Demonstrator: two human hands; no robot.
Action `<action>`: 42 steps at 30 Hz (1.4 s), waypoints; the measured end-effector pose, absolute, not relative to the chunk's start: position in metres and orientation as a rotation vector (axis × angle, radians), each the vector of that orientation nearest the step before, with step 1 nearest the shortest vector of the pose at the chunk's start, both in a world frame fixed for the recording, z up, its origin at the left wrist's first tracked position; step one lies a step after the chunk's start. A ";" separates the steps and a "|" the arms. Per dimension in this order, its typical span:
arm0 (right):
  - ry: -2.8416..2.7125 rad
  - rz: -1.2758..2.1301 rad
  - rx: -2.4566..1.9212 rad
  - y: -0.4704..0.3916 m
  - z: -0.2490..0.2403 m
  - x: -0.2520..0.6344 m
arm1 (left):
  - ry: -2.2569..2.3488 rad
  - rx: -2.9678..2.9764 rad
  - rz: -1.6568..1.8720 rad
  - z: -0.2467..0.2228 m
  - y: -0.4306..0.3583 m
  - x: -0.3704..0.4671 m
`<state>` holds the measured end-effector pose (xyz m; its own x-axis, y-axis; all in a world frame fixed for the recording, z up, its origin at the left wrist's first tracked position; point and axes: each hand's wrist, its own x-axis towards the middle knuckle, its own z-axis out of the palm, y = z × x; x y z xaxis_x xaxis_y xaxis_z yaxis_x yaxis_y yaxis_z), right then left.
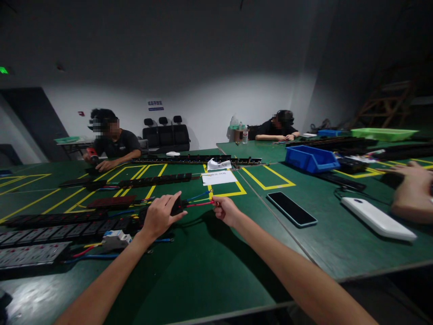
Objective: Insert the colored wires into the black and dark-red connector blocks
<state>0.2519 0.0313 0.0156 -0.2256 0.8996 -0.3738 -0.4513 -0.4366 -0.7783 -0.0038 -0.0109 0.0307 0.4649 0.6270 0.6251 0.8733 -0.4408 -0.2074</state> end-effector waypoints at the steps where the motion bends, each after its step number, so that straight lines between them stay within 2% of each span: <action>1: -0.653 1.823 -1.039 0.030 0.016 0.252 | -1.235 -2.208 -0.653 0.030 -0.011 -0.004; 7: -0.668 1.861 -1.078 0.029 0.018 0.252 | -1.239 -2.224 -0.664 0.030 -0.010 -0.004; 13: -0.899 1.487 -1.177 0.032 0.014 0.250 | -1.295 -2.263 -0.586 0.028 -0.010 -0.002; 29: -1.251 1.053 -1.093 0.029 0.009 0.253 | -1.303 -2.258 -0.554 0.025 -0.008 -0.003; 34: -1.208 1.069 -1.123 0.034 0.005 0.254 | -1.271 -2.265 -0.562 0.027 -0.009 -0.004; 42: -0.995 1.318 -1.151 0.037 0.006 0.257 | -1.196 -2.300 -0.608 0.028 -0.010 -0.003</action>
